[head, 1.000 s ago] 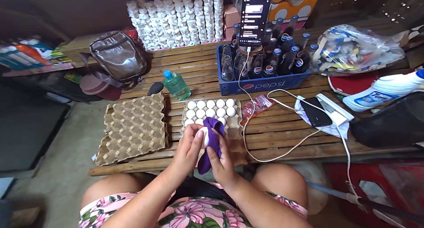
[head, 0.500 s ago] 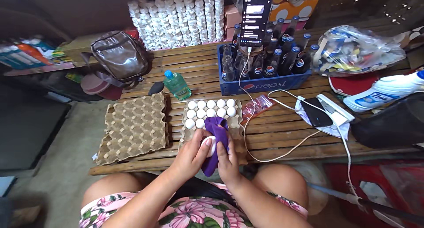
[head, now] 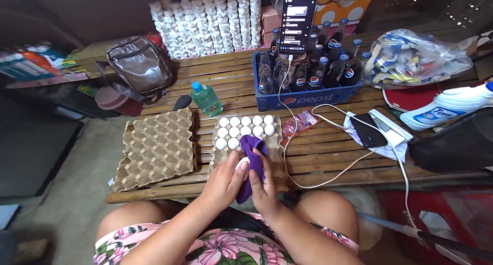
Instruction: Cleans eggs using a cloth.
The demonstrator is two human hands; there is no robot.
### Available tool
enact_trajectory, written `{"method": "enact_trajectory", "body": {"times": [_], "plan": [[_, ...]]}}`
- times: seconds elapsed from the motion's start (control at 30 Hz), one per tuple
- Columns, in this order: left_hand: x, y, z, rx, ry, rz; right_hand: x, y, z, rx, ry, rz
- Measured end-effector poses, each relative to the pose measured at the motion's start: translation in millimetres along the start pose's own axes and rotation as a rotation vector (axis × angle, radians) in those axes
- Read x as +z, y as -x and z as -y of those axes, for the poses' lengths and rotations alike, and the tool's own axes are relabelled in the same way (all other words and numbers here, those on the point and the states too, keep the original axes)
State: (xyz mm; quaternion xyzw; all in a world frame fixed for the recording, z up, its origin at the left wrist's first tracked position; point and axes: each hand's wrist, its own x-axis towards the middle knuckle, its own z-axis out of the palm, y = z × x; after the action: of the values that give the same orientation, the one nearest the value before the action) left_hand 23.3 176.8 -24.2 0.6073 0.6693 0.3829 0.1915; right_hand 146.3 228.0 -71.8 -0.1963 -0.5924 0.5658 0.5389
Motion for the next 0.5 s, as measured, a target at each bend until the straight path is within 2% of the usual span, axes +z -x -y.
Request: {"method": "enact_trajectory", "body": {"times": [0.1,0.23,0.37,0.5], "plan": [[-1.3,-0.8,0.3,0.007,-0.008,0.011,0.9,-0.7,1.5,0.060,-0.069,-0.023],[-2.9,-1.4,0.3,0.003,0.112,-0.011,1.7,1.1,0.3,0.094,-0.098,-0.028],[-0.2,-5.5,-1.3,-0.009,0.367,-0.104,2.1,2.9,-2.9,0.039,-0.034,0.043],[3.1,-6.9,1.9,-0.013,0.309,-0.158,2.3,3.2,-4.8,-0.032,0.037,0.081]]}}
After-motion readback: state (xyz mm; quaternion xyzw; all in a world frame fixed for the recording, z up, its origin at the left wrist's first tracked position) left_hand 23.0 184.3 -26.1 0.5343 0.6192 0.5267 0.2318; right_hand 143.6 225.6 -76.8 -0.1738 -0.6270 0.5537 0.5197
